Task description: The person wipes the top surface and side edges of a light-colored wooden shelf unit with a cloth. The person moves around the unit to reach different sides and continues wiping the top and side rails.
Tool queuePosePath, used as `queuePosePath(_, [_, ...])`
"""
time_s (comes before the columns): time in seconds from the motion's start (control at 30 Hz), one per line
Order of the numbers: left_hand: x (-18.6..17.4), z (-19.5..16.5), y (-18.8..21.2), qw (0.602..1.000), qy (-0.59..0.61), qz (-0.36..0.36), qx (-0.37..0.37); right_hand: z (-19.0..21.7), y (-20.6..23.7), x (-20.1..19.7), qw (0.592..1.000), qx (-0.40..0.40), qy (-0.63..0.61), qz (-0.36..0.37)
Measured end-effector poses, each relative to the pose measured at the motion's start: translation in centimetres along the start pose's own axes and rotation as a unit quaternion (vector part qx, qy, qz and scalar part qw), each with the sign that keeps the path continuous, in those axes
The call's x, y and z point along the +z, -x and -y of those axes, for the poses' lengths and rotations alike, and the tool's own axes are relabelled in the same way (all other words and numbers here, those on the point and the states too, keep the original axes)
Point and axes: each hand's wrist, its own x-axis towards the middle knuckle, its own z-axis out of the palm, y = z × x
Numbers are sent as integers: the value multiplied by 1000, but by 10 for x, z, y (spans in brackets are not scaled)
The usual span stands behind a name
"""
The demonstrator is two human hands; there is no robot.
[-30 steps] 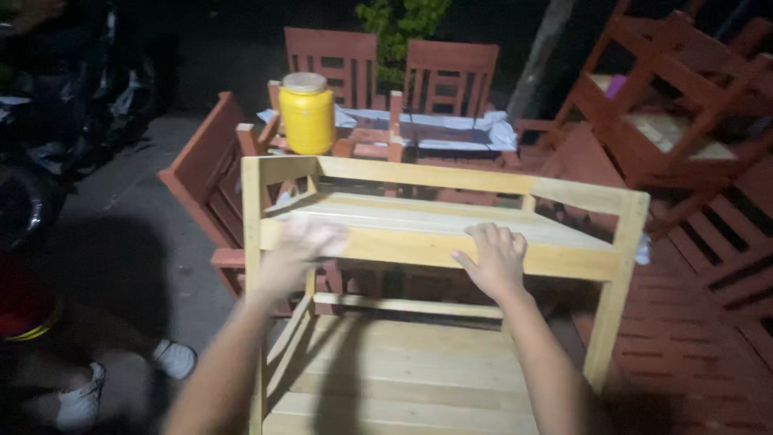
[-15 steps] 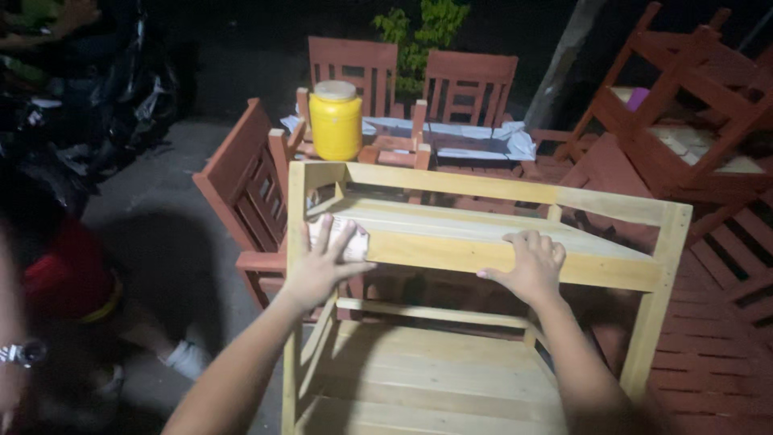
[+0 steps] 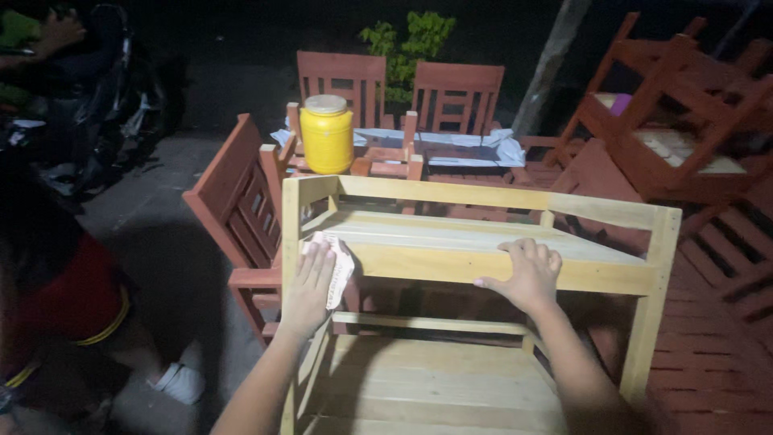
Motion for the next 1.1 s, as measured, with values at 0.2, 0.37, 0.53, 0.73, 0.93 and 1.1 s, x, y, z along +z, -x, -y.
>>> queuePosePath(0.2, [80,-109,-33,972,22,-191,-136,-2,3,5,1000,-5,10,8])
queuePosePath(0.37, [78,-111,-32,990,66,-103,-72,-11,4,3,999,-38,-20,-2])
queuePosePath(0.53, [76,-93,-26,932,-54,-321,-161,-14,5,5,1000,-24,-11,-1])
queuePosePath(0.73, [103,-145,-54,974,-115,-64,-183,-13,3,0,999,-27,-18,-1])
queuePosePath(0.93, [67,-107,-29,905,5,-325,-274,-15,4,-13,999,-22,-10,37])
queuePosePath(1.1, [124,-185,-45,922,137,-236,-274,-18,4,-10,999,-27,1,34])
